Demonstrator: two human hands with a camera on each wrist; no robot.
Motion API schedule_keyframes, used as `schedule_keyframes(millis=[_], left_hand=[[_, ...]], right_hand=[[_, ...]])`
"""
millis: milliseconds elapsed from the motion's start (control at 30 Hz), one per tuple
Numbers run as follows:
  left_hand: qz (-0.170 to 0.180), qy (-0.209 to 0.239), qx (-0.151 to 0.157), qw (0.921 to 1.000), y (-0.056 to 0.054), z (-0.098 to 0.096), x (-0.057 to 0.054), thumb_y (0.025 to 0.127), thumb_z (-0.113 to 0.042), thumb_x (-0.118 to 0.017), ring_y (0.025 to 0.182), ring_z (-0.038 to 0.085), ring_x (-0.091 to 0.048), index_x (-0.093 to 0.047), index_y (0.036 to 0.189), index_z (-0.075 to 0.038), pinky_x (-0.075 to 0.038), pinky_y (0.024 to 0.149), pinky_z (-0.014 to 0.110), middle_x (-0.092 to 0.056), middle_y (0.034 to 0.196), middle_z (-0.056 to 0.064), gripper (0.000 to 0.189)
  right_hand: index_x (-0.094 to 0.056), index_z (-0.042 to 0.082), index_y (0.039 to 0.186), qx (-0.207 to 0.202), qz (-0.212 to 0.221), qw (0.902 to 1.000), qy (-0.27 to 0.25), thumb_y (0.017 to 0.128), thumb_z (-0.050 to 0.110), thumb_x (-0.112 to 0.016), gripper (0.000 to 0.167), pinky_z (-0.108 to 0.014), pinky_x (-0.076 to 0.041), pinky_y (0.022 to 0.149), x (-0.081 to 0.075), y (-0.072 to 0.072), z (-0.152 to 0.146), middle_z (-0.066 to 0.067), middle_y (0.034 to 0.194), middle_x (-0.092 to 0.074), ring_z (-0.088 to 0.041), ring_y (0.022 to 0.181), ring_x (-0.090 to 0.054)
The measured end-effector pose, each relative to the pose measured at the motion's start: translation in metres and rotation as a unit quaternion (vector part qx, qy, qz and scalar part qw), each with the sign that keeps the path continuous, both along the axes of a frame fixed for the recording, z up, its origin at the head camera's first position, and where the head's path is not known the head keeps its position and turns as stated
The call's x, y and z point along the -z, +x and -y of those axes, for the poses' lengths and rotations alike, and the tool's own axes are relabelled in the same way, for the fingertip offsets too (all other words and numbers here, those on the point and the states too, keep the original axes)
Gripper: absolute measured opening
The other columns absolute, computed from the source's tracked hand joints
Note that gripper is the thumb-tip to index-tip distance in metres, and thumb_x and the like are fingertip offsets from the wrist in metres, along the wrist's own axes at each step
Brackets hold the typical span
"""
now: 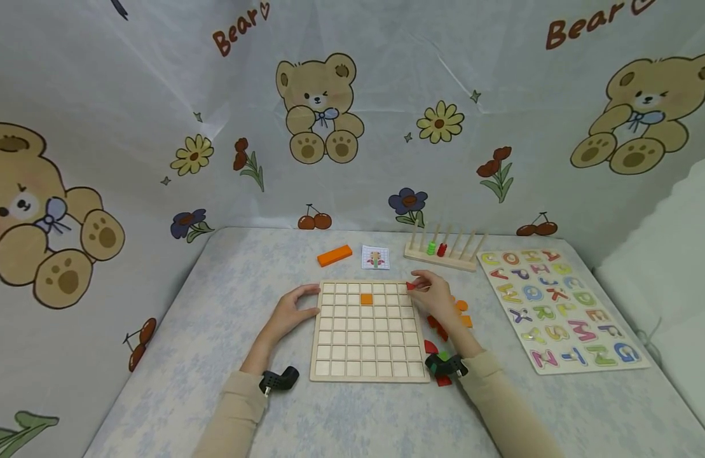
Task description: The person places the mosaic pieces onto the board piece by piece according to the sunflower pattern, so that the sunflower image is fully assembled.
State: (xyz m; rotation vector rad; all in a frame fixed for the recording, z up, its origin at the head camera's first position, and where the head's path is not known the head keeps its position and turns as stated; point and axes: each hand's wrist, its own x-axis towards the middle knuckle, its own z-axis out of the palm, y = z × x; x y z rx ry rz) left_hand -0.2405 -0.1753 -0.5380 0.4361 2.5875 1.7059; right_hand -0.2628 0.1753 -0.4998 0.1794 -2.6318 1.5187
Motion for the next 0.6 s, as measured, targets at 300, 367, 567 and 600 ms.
schedule_keyframes(millis=[300, 367, 567, 600], left_hand=[[0.02, 0.008, 0.004, 0.9998, -0.001, 0.001, 0.0, 0.085, -0.02, -0.073, 0.135, 0.026, -0.043, -0.053, 0.135, -0.012, -0.028, 0.116, 0.051, -0.06, 0.131, 0.007, 0.055], [0.025, 0.006, 0.003, 0.9997, -0.002, 0.001, -0.001, 0.084, -0.021, -0.073, 0.135, 0.026, -0.043, -0.053, 0.136, -0.013, -0.028, 0.116, 0.05, -0.06, 0.131, 0.007, 0.056], [0.028, 0.007, -0.001, 0.9996, -0.001, 0.001, -0.002, 0.083, -0.022, -0.074, 0.136, 0.025, -0.042, -0.054, 0.135, -0.014, -0.028, 0.116, 0.049, -0.06, 0.13, 0.006, 0.056], [0.027, 0.008, 0.0, 0.9996, -0.001, 0.002, -0.002, 0.083, -0.022, -0.074, 0.136, 0.026, -0.043, -0.054, 0.134, -0.014, -0.028, 0.116, 0.05, -0.06, 0.13, 0.007, 0.055]], right_hand=[[-0.057, -0.008, 0.123, -0.107, 0.002, 0.994, -0.025, 0.079, -0.007, -0.069, 0.045, -0.029, -0.055, 0.08, 0.001, 0.001, 0.034, -0.025, 0.104, -0.065, -0.035, 0.093, -0.063], [-0.058, -0.008, 0.123, -0.119, 0.003, 0.9926, -0.023, 0.08, -0.008, -0.069, 0.044, -0.027, -0.055, 0.079, 0.004, -0.001, 0.038, -0.025, 0.104, -0.066, -0.034, 0.093, -0.063], [-0.058, -0.006, 0.124, -0.14, 0.001, 0.9901, -0.006, 0.08, -0.011, -0.064, 0.046, -0.017, -0.051, 0.071, 0.011, -0.003, 0.043, -0.022, 0.101, -0.068, -0.029, 0.088, -0.064], [-0.058, -0.006, 0.125, -0.142, 0.0, 0.9898, -0.005, 0.079, -0.011, -0.063, 0.046, -0.017, -0.05, 0.071, 0.012, -0.004, 0.043, -0.022, 0.101, -0.068, -0.028, 0.088, -0.064]])
